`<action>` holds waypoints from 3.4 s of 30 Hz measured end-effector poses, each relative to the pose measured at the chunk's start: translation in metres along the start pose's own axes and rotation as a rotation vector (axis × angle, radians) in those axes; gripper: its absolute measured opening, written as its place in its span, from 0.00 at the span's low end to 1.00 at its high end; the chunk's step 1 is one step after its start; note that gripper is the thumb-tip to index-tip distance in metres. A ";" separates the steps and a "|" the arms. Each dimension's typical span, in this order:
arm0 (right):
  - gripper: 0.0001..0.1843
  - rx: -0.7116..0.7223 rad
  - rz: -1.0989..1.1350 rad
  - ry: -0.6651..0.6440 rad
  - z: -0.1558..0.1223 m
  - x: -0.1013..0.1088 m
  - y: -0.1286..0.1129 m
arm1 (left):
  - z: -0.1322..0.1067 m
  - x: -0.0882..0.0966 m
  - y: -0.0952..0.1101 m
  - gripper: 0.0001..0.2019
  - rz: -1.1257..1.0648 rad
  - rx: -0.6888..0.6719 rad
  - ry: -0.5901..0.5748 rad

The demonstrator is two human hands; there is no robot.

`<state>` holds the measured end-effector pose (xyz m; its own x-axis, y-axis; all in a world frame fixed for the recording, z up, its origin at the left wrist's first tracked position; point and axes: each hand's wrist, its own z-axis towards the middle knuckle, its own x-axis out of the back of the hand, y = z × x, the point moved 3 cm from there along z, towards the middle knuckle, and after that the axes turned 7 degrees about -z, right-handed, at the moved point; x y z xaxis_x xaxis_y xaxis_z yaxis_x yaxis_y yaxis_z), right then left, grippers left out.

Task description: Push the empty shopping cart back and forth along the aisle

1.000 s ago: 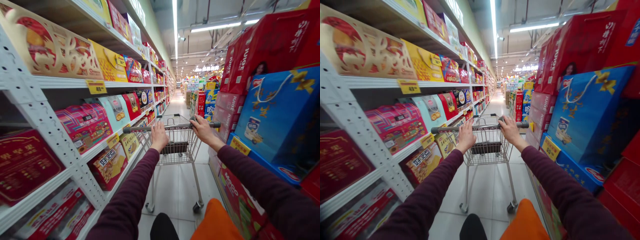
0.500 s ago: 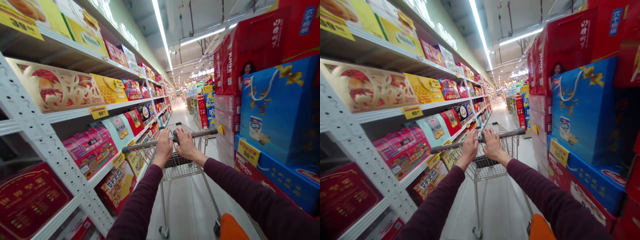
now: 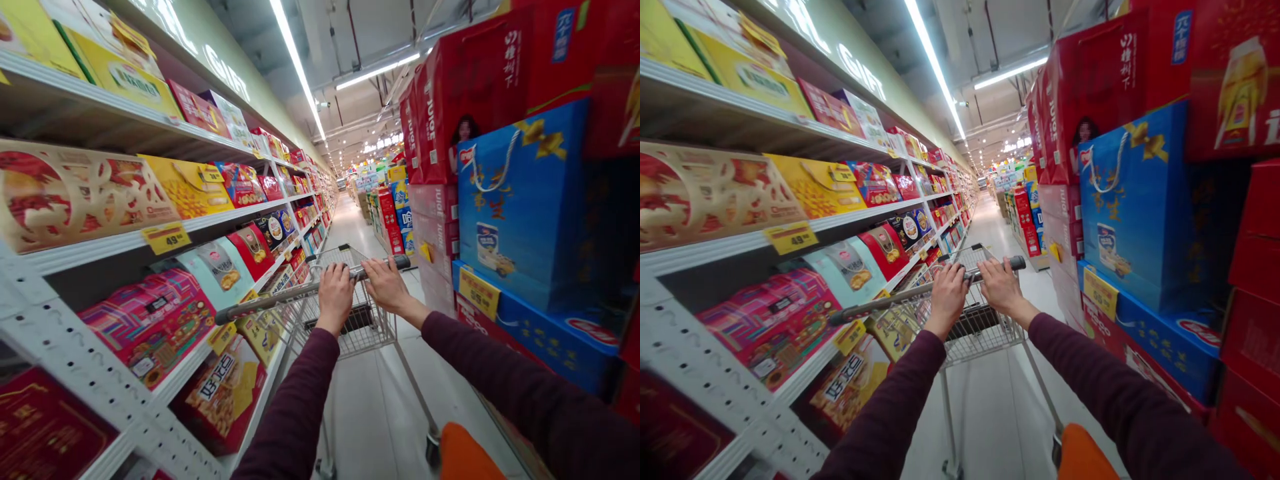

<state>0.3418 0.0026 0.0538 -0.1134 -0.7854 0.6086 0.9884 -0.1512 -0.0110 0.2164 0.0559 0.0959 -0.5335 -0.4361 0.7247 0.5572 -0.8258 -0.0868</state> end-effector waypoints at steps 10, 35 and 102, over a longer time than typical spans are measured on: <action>0.25 -0.038 -0.018 0.081 -0.005 -0.007 -0.003 | -0.024 0.006 -0.031 0.19 0.045 0.126 0.099; 0.25 0.050 -0.026 0.144 -0.013 -0.009 0.014 | -0.050 0.019 -0.111 0.16 -0.005 0.074 0.182; 0.29 0.011 -0.017 0.185 -0.009 -0.015 0.006 | -0.047 0.008 -0.106 0.15 -0.031 0.086 0.310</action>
<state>0.3487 0.0081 0.0375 -0.1456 -0.8801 0.4519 0.9872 -0.1594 0.0075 0.1237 0.1231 0.0785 -0.7120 -0.5102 0.4824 0.5823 -0.8130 -0.0005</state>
